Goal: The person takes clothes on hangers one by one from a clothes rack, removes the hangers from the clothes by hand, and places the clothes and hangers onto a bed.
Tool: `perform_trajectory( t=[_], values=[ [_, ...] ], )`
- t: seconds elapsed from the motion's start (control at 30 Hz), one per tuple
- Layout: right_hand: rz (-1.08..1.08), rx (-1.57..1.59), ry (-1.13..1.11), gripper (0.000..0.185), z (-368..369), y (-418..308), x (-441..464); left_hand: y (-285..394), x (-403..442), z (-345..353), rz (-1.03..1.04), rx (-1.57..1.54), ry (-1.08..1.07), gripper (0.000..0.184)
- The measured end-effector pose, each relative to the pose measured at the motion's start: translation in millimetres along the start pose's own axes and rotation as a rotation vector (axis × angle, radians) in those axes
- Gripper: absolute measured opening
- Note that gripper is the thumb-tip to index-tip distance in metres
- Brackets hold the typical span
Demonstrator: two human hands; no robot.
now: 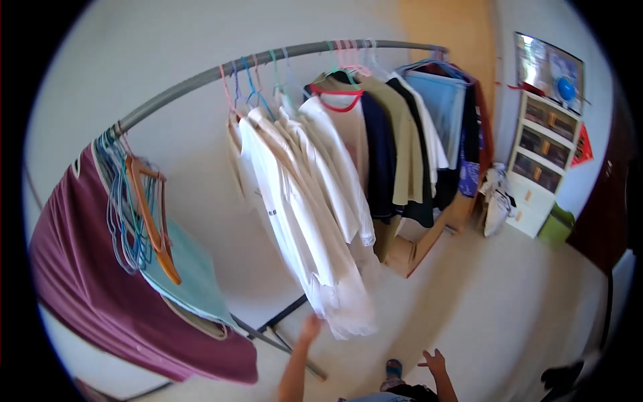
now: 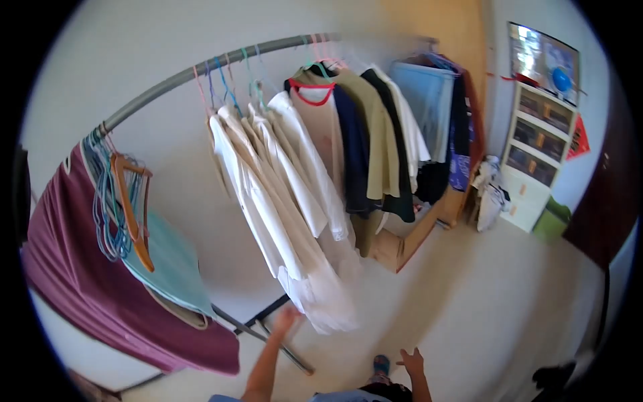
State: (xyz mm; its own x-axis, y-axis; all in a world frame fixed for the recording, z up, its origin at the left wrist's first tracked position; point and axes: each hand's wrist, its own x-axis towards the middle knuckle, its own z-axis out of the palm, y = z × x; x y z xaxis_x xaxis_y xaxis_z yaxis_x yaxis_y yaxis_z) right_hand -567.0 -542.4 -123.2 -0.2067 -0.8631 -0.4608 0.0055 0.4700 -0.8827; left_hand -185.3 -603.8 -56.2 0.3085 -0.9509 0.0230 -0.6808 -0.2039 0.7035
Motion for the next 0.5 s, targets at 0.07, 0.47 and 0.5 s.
perform_trajectory(
  t=[0.07, 0.47, 0.5],
  values=[
    [0.068, -0.062, -0.099, 0.071, -7, -47, 19, 75, 46, -62, -0.143, -0.213, 0.162, 0.024],
    [-0.641, 0.327, -0.983, 0.068, 137, -332, 25, 276, 146, -284, 0.489, -0.379, 0.833, 0.031],
    [-0.779, 0.365, -1.106, 0.072, 139, -348, 16, 291, 156, -290, 0.466, -0.381, 0.806, 0.036]
  ],
)
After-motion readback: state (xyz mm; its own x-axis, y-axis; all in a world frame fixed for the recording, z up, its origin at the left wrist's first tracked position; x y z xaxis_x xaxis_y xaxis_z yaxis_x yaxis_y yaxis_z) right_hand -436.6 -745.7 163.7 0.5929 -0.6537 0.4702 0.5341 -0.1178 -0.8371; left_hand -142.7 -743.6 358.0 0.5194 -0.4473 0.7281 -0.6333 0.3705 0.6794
